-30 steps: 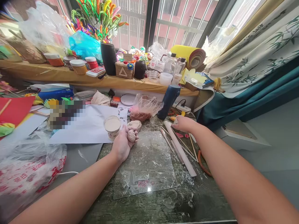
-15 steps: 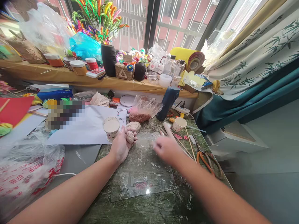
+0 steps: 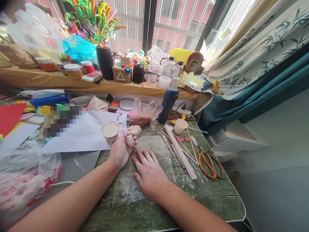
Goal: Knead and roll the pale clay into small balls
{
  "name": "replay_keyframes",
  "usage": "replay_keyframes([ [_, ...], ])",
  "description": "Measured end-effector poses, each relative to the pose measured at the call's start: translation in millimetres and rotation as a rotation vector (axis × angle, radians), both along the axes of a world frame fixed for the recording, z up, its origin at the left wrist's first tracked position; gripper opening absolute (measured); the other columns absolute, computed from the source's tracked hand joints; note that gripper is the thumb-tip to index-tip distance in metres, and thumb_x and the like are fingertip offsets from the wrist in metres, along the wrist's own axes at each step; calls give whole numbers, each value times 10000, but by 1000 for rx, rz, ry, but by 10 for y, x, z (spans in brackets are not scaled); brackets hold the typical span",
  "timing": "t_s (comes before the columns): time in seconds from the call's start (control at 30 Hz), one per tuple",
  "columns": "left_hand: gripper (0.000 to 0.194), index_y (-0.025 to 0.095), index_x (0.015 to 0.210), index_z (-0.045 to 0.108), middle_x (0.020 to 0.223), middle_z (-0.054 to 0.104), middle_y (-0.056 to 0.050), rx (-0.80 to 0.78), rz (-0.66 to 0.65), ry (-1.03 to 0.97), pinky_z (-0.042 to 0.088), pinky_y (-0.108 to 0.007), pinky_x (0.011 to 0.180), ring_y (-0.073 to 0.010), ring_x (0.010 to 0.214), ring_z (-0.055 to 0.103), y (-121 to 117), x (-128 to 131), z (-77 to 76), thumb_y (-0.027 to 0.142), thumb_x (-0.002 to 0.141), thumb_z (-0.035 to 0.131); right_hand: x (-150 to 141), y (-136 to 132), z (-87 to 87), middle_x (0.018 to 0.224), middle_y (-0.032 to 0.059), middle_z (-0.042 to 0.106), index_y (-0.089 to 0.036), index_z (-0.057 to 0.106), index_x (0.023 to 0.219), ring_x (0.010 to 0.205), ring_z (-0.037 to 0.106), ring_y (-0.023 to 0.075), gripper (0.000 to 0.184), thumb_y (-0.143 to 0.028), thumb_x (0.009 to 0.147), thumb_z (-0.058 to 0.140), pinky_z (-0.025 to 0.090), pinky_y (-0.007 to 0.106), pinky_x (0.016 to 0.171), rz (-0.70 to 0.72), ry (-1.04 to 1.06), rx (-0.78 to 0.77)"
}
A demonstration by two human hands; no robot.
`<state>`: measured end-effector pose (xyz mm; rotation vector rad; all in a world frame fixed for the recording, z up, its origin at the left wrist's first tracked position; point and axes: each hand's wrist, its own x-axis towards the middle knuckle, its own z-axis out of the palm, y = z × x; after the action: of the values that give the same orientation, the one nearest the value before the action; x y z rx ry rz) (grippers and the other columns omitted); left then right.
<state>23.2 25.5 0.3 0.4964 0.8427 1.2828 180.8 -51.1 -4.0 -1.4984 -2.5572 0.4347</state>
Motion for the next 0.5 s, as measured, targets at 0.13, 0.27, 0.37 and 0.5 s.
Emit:
replay_keyframes([
  [0.13, 465, 151, 901, 670, 748, 639, -22, 13, -18, 23, 497, -208, 577, -110, 597, 606, 0, 4, -1, 600, 928, 551, 140, -39, 45, 1684, 180, 205, -154, 318, 1591, 1563, 148, 369, 711, -505, 992, 470, 135, 639, 1231, -111, -14, -91],
  [0.27, 350, 175, 895, 686, 801, 657, -26, 109, 11, 188, 509, -221, 616, -127, 650, 621, -18, 11, 8, 522, 888, 643, 253, -44, 125, 1658, 153, 303, -200, 415, 1549, 1557, 194, 346, 699, -536, 950, 549, 111, 622, 1251, 78, 131, -104],
  [0.37, 268, 191, 930, 721, 878, 684, -41, 268, -47, 284, 518, -237, 665, -150, 732, 644, -79, 27, 48, 449, 855, 707, 247, -15, 131, 1557, 172, 481, -199, 533, 1444, 1467, 409, 328, 533, -441, 969, 535, 285, 593, 1214, -187, 434, -66],
  [0.5, 315, 208, 1051, 764, 1143, 724, -112, 367, -236, 211, 517, -295, 936, -243, 1099, 658, -230, 65, 114, 446, 848, 738, 117, 89, 43, 1310, 138, 682, -234, 529, 1378, 1146, 688, 279, 486, -439, 940, 584, 567, 479, 975, -456, 984, -245],
])
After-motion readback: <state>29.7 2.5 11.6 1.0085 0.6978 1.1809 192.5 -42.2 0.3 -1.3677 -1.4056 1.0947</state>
